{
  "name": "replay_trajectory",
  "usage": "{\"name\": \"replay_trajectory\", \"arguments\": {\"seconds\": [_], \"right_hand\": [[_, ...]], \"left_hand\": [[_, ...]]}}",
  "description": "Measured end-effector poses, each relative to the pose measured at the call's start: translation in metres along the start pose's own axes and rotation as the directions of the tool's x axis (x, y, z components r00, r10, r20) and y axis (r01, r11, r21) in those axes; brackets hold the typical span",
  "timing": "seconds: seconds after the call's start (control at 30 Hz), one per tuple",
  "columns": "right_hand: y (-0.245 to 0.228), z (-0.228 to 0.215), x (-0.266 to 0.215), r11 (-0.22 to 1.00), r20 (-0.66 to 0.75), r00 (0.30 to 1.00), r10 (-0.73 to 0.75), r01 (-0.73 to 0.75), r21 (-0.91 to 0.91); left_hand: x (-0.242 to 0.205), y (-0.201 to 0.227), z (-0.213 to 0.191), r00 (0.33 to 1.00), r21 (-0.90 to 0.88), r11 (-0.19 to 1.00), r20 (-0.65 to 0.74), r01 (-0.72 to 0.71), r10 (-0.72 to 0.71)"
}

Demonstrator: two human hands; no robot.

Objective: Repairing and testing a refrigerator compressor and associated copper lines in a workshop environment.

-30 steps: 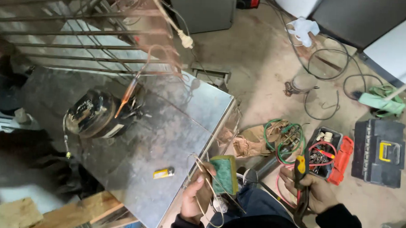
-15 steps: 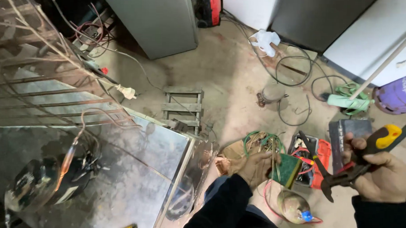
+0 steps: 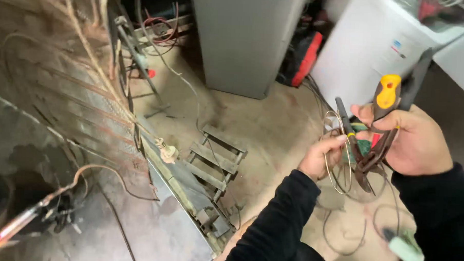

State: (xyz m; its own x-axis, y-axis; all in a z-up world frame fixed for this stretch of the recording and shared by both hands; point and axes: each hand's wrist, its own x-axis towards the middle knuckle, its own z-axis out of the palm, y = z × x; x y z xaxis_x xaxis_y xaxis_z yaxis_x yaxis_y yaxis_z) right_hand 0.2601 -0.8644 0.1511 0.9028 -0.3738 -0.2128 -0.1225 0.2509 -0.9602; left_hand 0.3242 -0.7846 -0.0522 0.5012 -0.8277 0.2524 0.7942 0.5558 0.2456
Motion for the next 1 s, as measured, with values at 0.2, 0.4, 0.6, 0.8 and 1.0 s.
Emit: {"name": "replay_trajectory", "arguments": {"seconds": [0.2,0.4,0.6,0.8,1.0], "right_hand": [[0.024,0.012,0.114,0.983,0.116,0.993,-0.017,0.038,-0.181],[0.081,-0.027,0.246,0.997,0.36,0.93,0.074,-0.076,-0.01],[0.073,-0.019,0.343,0.941,0.547,0.782,0.299,-0.336,-0.033],[0.064,-0.011,0.413,0.951,0.751,0.602,0.273,-0.286,-0.116],[0.045,0.04,0.481,0.959,0.647,0.71,0.278,-0.245,-0.143]], "left_hand": [[0.03,0.106,-0.011,0.949,0.653,0.731,-0.06,-0.197,0.309],[0.079,0.125,-0.034,0.874,0.853,0.522,-0.252,-0.003,0.416],[0.139,0.145,-0.046,0.712,0.96,0.121,-0.269,0.253,0.649],[0.177,0.152,-0.059,0.604,0.898,0.354,-0.438,0.261,0.666],[0.187,0.208,-0.112,0.452,0.884,0.464,-0.435,0.051,0.779]]}}
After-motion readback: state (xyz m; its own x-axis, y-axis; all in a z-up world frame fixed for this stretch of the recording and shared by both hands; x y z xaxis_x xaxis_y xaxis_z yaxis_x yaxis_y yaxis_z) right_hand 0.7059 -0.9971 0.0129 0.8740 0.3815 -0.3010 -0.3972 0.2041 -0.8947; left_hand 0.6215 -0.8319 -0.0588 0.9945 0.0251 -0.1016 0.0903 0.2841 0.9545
